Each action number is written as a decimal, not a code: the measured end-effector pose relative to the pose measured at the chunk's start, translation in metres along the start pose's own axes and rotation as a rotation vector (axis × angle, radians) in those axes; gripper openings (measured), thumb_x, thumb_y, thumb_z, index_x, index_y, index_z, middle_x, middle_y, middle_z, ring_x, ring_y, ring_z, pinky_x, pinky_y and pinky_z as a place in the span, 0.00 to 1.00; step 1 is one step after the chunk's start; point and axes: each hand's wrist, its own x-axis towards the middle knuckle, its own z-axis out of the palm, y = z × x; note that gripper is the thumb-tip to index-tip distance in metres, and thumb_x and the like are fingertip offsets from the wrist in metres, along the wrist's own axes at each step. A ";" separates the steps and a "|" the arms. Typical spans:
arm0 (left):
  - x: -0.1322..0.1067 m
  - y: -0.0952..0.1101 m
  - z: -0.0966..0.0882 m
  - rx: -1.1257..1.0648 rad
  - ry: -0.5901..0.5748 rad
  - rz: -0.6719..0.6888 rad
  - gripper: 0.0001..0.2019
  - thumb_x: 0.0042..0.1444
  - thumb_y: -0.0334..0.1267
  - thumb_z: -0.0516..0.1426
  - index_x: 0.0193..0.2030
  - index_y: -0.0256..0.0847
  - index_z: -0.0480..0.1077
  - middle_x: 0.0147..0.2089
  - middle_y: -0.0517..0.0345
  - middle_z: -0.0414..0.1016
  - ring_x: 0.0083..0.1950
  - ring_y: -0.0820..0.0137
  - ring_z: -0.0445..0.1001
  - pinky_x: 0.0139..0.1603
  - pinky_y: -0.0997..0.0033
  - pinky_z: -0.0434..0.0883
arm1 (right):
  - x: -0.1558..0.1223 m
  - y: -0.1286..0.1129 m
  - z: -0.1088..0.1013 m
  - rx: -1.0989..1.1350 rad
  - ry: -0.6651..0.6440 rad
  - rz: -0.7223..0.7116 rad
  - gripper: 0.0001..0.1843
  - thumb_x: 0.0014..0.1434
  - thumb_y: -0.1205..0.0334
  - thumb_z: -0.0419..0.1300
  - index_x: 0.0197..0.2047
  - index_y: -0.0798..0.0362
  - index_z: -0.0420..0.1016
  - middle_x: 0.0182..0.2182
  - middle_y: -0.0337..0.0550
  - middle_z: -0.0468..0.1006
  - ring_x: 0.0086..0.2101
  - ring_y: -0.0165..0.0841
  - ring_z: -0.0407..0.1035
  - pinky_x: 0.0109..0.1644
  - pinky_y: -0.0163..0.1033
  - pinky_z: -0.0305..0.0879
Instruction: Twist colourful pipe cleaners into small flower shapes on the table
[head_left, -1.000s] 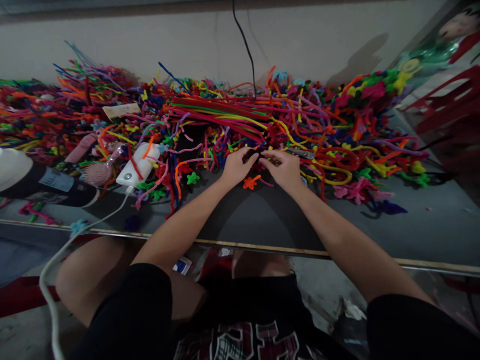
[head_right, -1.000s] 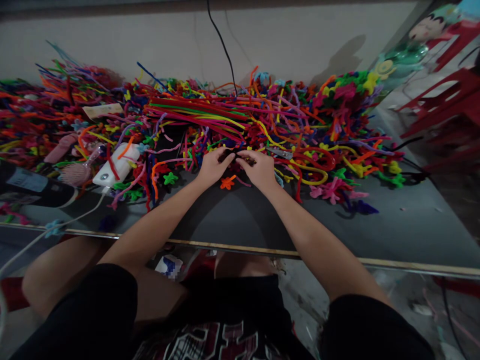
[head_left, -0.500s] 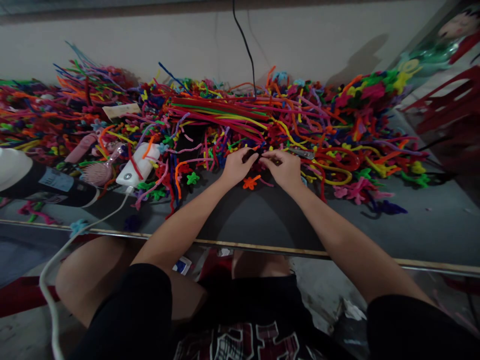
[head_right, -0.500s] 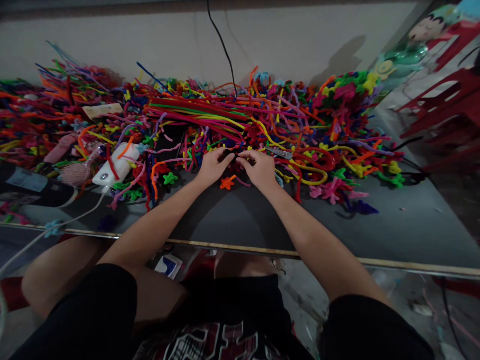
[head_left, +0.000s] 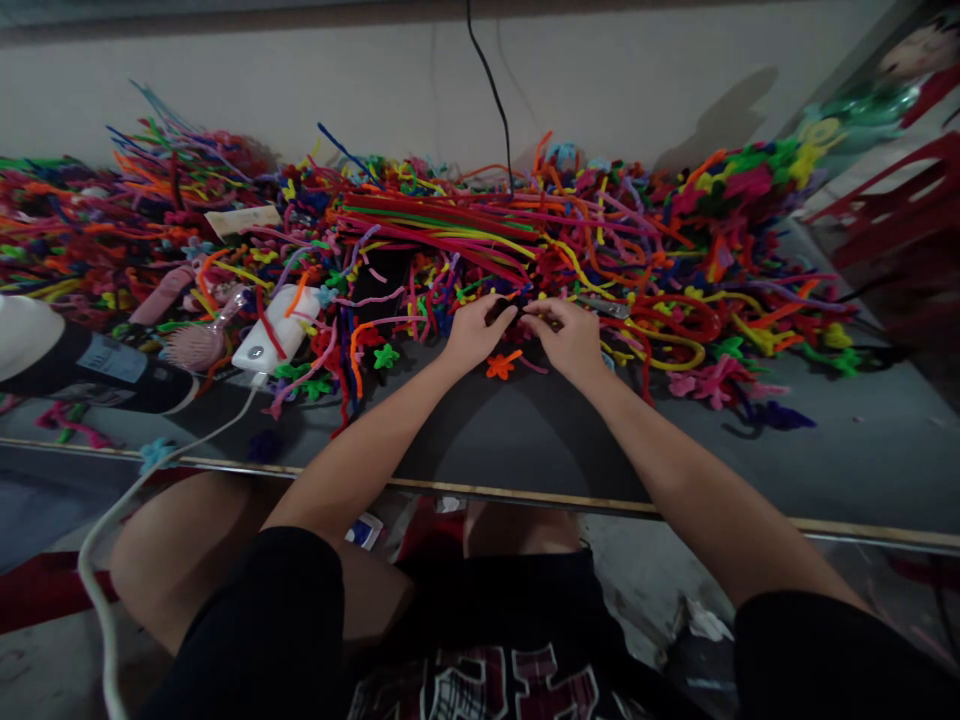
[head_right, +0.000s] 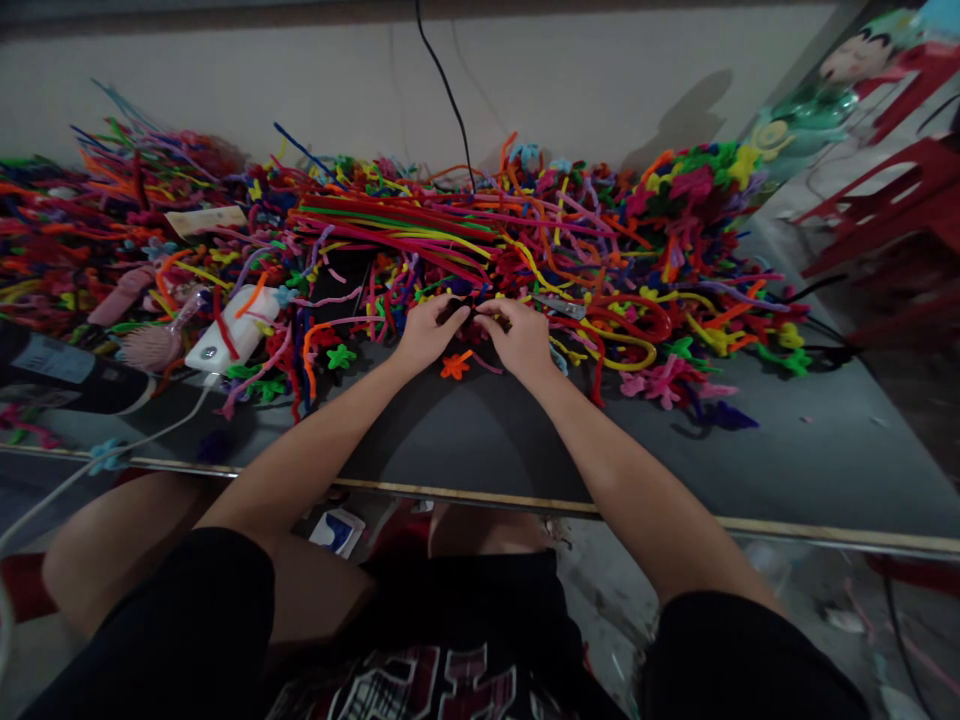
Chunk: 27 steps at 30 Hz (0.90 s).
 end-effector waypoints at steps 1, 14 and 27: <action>0.000 0.000 0.000 -0.001 -0.003 -0.001 0.08 0.60 0.41 0.55 0.35 0.40 0.71 0.27 0.61 0.72 0.28 0.74 0.71 0.31 0.74 0.68 | 0.000 0.000 0.000 0.004 0.002 -0.003 0.07 0.55 0.59 0.64 0.38 0.49 0.80 0.34 0.42 0.82 0.34 0.35 0.75 0.42 0.44 0.71; 0.000 0.001 -0.001 -0.010 -0.015 -0.007 0.09 0.59 0.41 0.55 0.31 0.40 0.70 0.25 0.62 0.71 0.27 0.75 0.70 0.30 0.74 0.67 | 0.000 0.001 -0.002 -0.012 -0.010 -0.030 0.06 0.56 0.58 0.63 0.36 0.49 0.80 0.31 0.41 0.81 0.32 0.35 0.74 0.39 0.42 0.69; 0.000 0.002 0.000 -0.114 -0.038 -0.041 0.06 0.58 0.40 0.57 0.34 0.40 0.70 0.25 0.63 0.72 0.24 0.76 0.71 0.28 0.75 0.68 | 0.000 -0.001 -0.002 -0.034 0.002 -0.035 0.07 0.57 0.57 0.62 0.35 0.49 0.80 0.30 0.42 0.81 0.31 0.34 0.74 0.38 0.41 0.70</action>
